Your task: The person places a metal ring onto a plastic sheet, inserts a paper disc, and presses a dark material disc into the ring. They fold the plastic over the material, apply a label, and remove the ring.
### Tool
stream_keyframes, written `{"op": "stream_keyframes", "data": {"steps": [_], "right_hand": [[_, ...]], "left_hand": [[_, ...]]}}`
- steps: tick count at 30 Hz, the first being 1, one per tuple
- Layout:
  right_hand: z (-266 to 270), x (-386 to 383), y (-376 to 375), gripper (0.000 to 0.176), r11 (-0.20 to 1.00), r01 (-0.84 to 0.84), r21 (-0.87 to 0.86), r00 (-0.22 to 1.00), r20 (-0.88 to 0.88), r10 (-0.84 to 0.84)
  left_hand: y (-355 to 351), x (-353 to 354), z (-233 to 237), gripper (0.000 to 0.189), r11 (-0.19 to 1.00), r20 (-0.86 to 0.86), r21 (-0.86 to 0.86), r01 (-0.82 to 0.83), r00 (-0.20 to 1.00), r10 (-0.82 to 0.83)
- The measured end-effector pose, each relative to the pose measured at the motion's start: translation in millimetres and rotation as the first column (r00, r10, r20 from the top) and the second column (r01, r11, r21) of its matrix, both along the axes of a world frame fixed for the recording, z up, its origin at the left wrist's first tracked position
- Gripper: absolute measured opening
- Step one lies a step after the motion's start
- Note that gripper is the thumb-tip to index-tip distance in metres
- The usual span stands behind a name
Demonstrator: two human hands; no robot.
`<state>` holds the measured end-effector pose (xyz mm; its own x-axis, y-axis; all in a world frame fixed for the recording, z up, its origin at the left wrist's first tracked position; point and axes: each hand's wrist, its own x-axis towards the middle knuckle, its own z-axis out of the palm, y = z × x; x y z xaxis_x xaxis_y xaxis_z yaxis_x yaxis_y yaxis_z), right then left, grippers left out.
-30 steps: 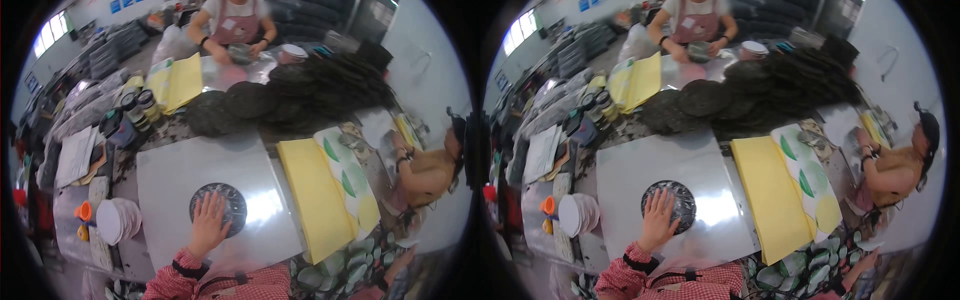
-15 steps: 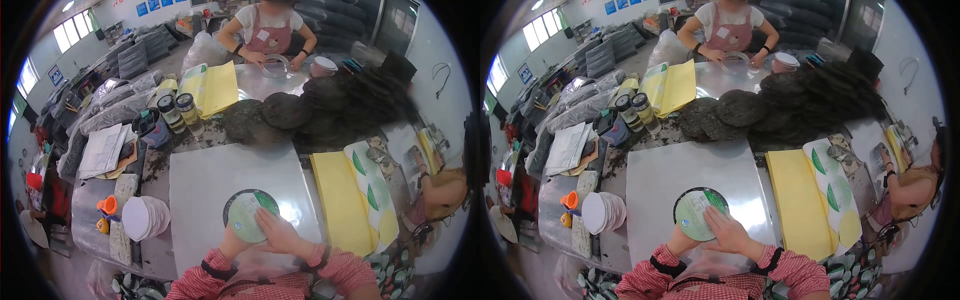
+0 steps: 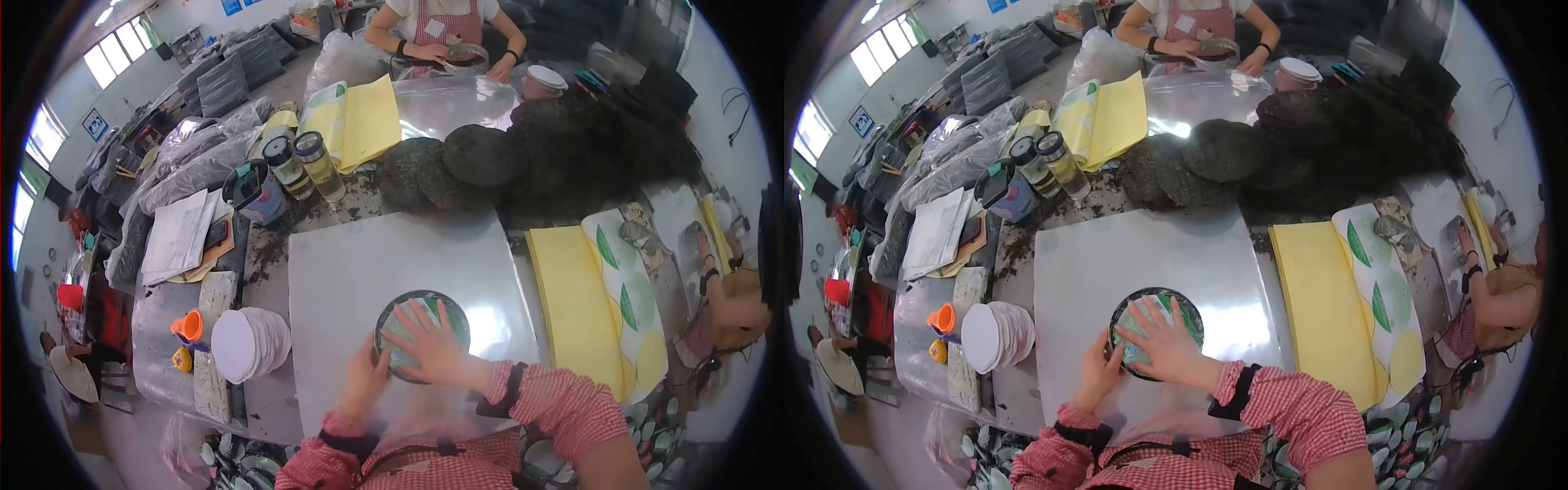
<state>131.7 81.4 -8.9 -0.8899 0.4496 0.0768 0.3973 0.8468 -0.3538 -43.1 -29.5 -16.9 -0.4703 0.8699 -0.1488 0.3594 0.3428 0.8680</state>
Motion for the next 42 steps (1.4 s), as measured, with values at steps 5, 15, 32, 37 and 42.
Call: {"op": "stream_keyframes", "data": {"steps": [5,15,32,37,42], "right_hand": [[-12.0,-0.3,5.3,0.071,1.0,0.01,-0.013,1.0,0.018,-0.01],[-36.2,-59.7,-76.9,0.069,0.601,-0.304,-0.739,0.839,-0.507,-0.198],[-28.2,59.5,-82.5,0.049,0.923,-0.041,-0.383,0.971,-0.234,-0.054],[27.5,85.1,-102.4,0.038,0.939,-0.143,-0.312,0.922,-0.387,0.011],[39.4,89.2,-109.8,0.03,0.9,-0.207,-0.385,0.945,-0.318,0.081]], "left_hand": [[4.0,44.4,52.2,0.051,0.962,-0.406,0.126,0.243,0.897,-0.173],[-86.3,66.4,66.7,0.057,0.99,-0.555,0.06,0.13,0.828,-0.075],[-164.3,-97.6,1.3,0.018,0.774,-0.352,-0.137,0.618,0.7,-0.622],[-159.6,-103.4,-5.2,0.022,0.699,-0.47,-0.059,0.712,0.598,-0.649],[-156.9,-100.9,4.9,0.016,0.712,-0.369,-0.205,0.672,0.621,-0.692]]}}
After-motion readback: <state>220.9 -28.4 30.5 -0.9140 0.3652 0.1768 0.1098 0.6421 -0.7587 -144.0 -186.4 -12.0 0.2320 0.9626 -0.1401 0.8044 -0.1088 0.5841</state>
